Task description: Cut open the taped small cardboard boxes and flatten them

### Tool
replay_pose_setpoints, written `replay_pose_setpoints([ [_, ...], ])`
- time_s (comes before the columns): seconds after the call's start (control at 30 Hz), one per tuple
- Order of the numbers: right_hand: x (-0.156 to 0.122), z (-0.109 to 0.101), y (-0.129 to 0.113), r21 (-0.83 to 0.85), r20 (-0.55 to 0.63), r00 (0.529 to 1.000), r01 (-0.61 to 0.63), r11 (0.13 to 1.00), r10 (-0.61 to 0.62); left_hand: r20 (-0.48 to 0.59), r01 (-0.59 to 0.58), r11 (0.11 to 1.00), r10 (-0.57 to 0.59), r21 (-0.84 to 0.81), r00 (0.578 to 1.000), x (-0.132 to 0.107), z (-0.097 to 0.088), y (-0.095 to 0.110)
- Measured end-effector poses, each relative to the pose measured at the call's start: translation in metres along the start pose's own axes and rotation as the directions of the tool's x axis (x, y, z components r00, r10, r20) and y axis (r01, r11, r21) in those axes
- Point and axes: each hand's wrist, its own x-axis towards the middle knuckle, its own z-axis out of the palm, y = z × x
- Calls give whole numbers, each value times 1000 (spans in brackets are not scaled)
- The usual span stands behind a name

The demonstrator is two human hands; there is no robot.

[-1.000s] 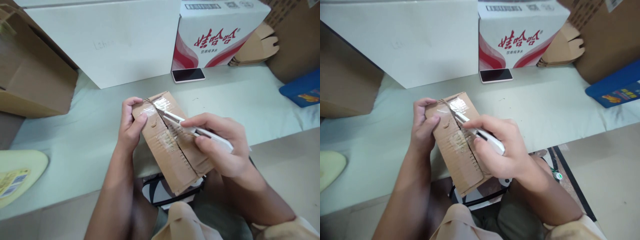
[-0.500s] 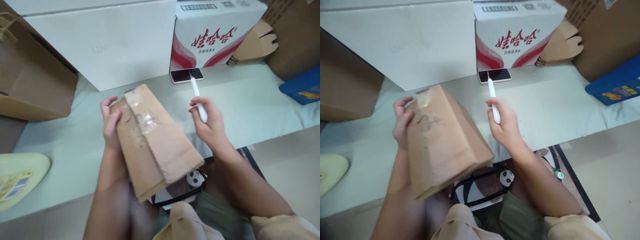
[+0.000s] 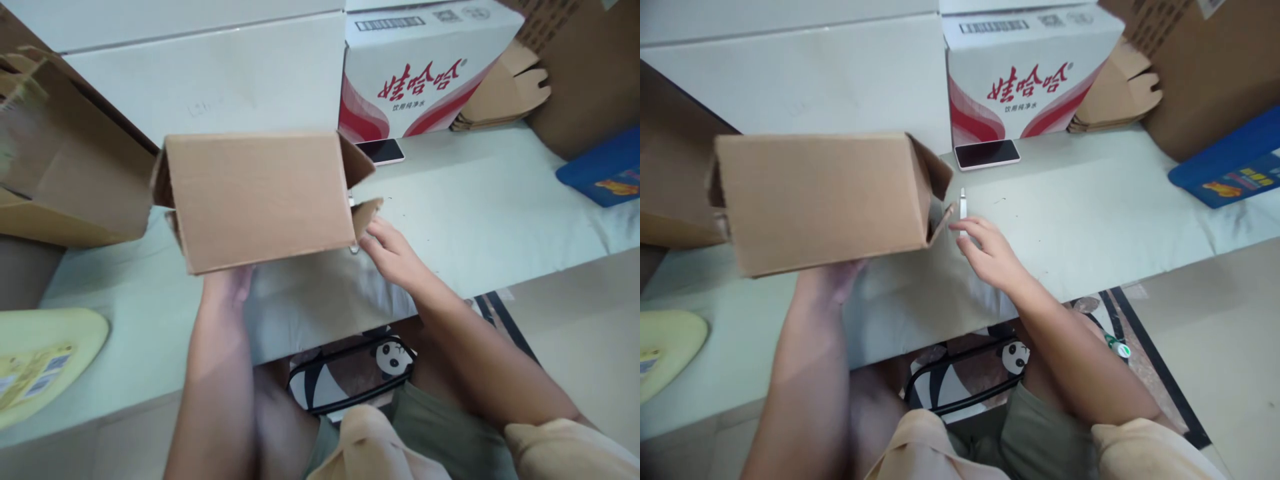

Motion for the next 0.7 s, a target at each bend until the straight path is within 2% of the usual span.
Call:
replay_pose_setpoints([
  [0.1,-1,-3,-5,229,-62,998,-7,973,22,-193,97,995,-88,38,977,-3,5,3],
  [0.13,-2,-3,-6,275,-91,995,-14,961,41,-223,112,993,-100,43,970,-3,6,5],
  [0.17,-2,-4,-6,312,-113,992,-14,950,52,-222,113,992,-99,49,970,-4,6,7],
  [0.27,-3,-3,-5,369,-127,990,-7,929,58,-129,50,995,-39,88,991,-6,6,14],
  [0.43,-2,-2,-5,362,-70,995,-44,931,74,-64,-16,980,29,196,998,-10,9,15],
  [0.6,8,5,8,333,-48,996,-51,942,71,-70,-10,973,27,230,997,-2,8,8],
  [0.7,22,13,20,324,-36,993,-94,941,112,-99,17,979,3,203,995,4,9,3],
])
